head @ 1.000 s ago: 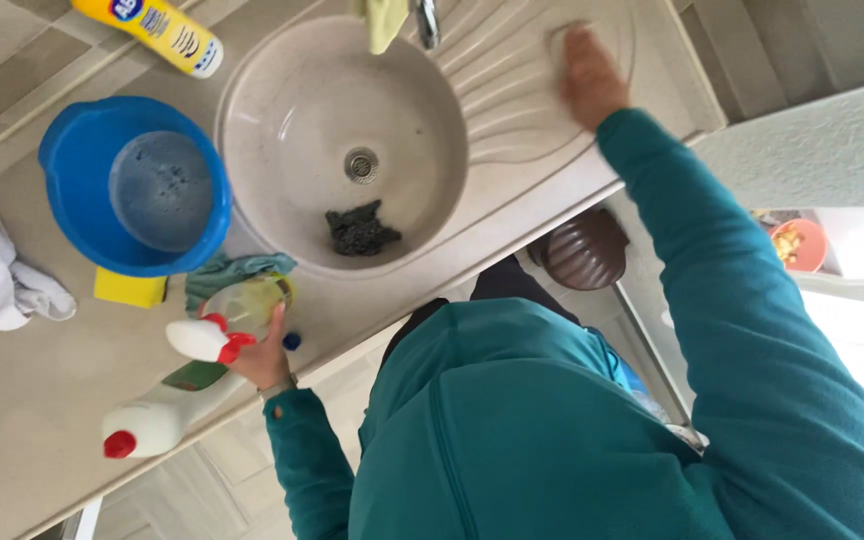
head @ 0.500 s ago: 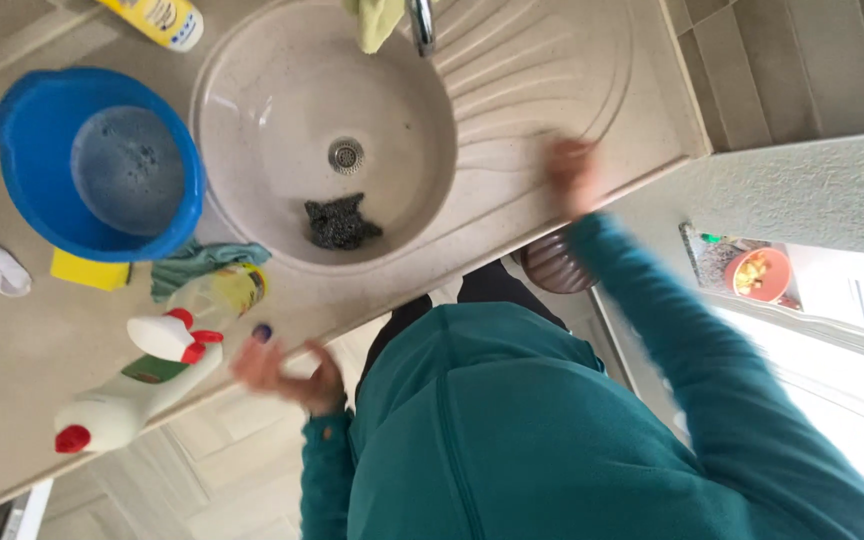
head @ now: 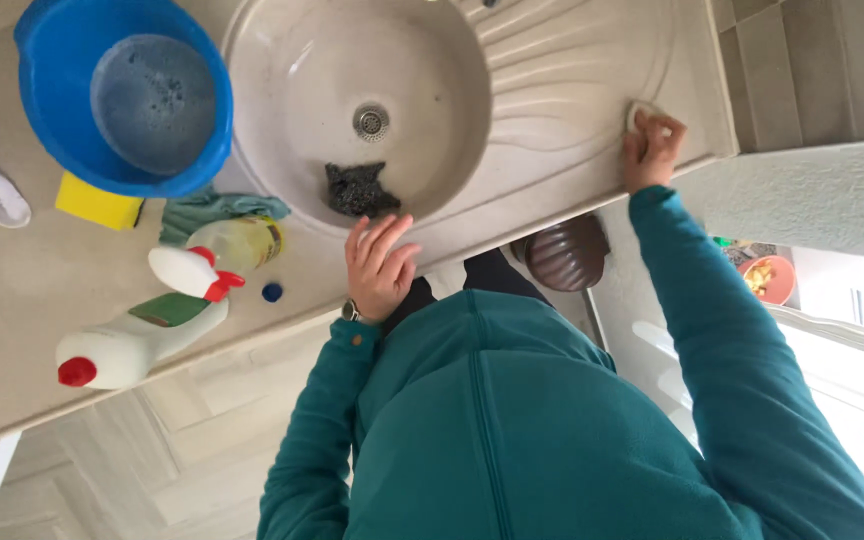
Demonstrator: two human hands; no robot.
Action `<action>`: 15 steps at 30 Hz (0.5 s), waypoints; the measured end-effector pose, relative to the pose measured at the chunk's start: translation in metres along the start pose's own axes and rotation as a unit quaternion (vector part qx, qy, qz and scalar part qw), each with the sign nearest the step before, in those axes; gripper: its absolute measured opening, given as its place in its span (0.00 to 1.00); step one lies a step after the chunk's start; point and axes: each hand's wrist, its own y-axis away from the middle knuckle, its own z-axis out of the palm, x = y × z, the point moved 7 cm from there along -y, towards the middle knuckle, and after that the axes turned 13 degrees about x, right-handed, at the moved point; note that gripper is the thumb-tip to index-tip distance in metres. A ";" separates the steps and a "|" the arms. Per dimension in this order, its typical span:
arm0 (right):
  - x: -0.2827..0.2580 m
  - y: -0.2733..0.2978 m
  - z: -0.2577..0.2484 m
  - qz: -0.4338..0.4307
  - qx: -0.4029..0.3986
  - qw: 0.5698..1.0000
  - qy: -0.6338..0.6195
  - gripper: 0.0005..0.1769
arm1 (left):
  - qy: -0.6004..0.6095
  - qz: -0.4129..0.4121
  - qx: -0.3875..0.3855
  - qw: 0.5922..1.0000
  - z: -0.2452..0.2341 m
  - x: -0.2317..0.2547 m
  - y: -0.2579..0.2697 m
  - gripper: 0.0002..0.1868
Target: The person cleans a bathroom sink and countertop using multiple cloths and cleaning agents. They apply liquid cleaner, scrub the sink basin and faucet, rinse and wring cloths, and wipe the surrounding countertop and tiled wall. The person also moves a bucket and cleaning bottles to clear the workspace.
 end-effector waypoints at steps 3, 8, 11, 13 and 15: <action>-0.086 0.033 0.026 -0.062 -0.030 0.997 -0.018 0.23 | 0.015 -0.029 -0.023 0.999 -0.012 -0.011 0.014 0.08; -0.282 0.109 0.086 -0.120 -0.180 0.961 -0.173 0.24 | 0.009 -0.053 -0.035 0.998 -0.035 -0.034 0.038 0.06; -0.389 0.134 0.114 -0.088 -0.310 0.881 -0.346 0.24 | 0.025 -0.073 -0.054 0.996 -0.048 -0.038 0.043 0.08; -0.420 0.128 0.135 -0.117 -0.334 0.862 -0.364 0.22 | 0.015 -0.073 -0.052 0.996 -0.053 -0.040 0.051 0.07; -0.438 0.116 0.135 -0.145 -0.355 0.844 -0.375 0.20 | 0.013 -0.072 -0.049 0.996 -0.058 -0.038 0.056 0.07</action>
